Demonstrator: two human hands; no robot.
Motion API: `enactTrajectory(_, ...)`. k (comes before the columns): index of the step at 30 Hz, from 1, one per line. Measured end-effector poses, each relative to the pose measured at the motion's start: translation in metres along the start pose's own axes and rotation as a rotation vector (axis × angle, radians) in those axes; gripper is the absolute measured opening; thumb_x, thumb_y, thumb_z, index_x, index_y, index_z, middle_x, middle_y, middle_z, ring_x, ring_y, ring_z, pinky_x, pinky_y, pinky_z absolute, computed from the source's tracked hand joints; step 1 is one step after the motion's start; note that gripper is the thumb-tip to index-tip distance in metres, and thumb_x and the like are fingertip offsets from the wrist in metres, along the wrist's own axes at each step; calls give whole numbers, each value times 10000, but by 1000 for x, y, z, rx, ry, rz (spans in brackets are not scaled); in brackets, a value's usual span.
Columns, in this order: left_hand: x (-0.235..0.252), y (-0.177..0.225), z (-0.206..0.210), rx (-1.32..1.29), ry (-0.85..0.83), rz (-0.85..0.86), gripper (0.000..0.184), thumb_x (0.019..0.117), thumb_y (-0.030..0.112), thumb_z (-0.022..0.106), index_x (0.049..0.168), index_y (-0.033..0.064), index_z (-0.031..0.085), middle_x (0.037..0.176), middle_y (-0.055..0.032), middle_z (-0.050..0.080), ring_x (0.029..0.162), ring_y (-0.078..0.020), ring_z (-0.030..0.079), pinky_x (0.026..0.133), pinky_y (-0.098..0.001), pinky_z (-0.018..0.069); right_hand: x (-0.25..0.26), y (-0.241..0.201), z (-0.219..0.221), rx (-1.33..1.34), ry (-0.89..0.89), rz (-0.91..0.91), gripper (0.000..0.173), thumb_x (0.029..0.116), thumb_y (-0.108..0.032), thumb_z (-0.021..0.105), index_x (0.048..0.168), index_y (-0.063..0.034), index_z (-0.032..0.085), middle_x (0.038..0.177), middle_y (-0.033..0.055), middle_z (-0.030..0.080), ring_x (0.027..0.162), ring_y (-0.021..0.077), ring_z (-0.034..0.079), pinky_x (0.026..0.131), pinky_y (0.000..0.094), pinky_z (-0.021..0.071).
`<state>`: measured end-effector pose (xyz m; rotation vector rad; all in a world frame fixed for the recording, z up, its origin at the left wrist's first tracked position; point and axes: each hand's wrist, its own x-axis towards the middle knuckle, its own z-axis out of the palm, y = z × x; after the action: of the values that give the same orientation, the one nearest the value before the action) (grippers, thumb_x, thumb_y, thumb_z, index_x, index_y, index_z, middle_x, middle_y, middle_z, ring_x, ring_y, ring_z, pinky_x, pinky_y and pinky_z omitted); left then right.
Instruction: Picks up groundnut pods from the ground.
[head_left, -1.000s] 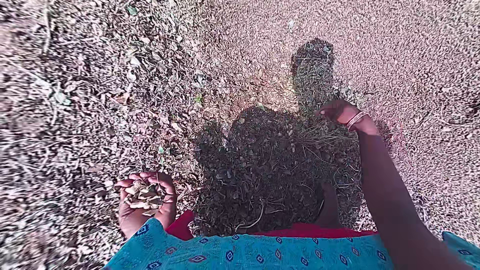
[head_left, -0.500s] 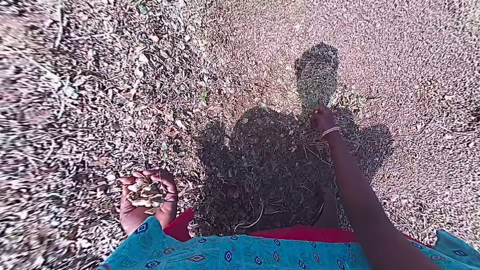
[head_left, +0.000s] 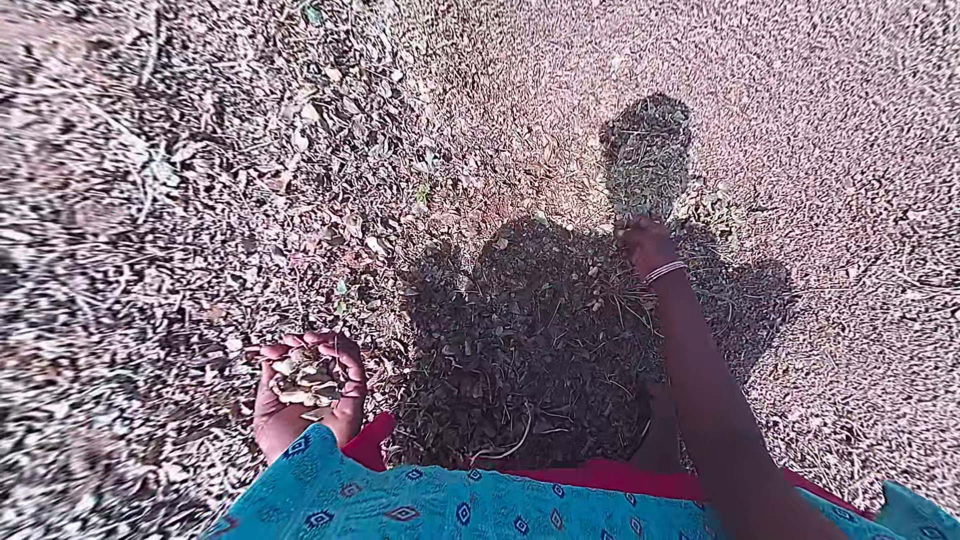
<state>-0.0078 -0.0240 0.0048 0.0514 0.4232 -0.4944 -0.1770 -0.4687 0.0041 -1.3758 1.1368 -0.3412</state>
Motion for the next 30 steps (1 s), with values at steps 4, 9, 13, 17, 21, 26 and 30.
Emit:
enactTrajectory(4, 4, 9, -12, -64, -95, -71, 428, 1031, 339, 436, 1076, -13, 676, 1144, -181, 697, 1081, -305, 706, 870, -366, 616, 5, -15, 24, -123, -26, -30, 210, 1059, -70, 517, 1198, -10, 662, 919, 43, 649, 634, 62, 563, 572, 212, 486)
enactTrajectory(9, 2, 3, -5, -21, -62, -41, 492, 1050, 376, 373, 1047, -8, 679, 1100, -183, 711, 1045, -297, 719, 843, -354, 619, 2, 4, 78, -957, -176, 40, 563, 1088, -153, 459, 1612, -44, 282, 1473, 291, 524, 1299, 423, 585, 1101, 583, 440)
enactTrajectory(13, 1, 7, -7, -8, -20, 59, 500, 1039, 355, 347, 994, -10, 685, 1072, -192, 721, 1031, -310, 729, 829, -399, 631, -75, -6, 116, -1036, -1001, -65, 436, 1095, -110, 454, 1527, -139, 508, 1381, 211, 632, 1232, 378, 629, 1044, 572, 470)
enactTrajectory(17, 1, 12, -12, -24, -97, 2, 437, 1042, 334, 407, 1054, -2, 687, 1135, -176, 710, 1094, -290, 708, 874, -364, 614, -66, -14, 100, -603, -879, -63, 400, 1083, -72, 431, 1468, -67, 543, 1219, 150, 665, 794, 155, 578, 711, 327, 494)
enactTrajectory(21, -1, 3, -3, -28, -9, 18, 472, 1051, 378, 378, 1003, 18, 679, 1060, -159, 724, 1021, -276, 732, 821, -357, 631, 31, -5, 105, -38, 21, 129, 576, 1074, -95, 413, 1618, -205, 262, 772, 5, 419, 518, 86, 349, 453, 256, 323)
enactTrajectory(26, -2, -5, 7, 46, 96, 165, 555, 1073, 400, 253, 948, 48, 663, 986, -130, 743, 948, -250, 754, 754, -372, 645, 14, -23, 145, -401, -387, 74, 604, 1048, -33, 483, 1617, -75, 286, 1214, 148, 631, 825, 166, 566, 727, 332, 475)
enactTrajectory(30, -4, -2, 9, 71, 125, 180, 560, 1082, 398, 245, 961, 49, 666, 995, -121, 745, 961, -233, 753, 751, -356, 644, -27, -40, 143, -703, -689, -78, 329, 1090, -81, 415, 1279, -35, 681, 974, 94, 649, 730, 98, 516, 672, 287, 441)
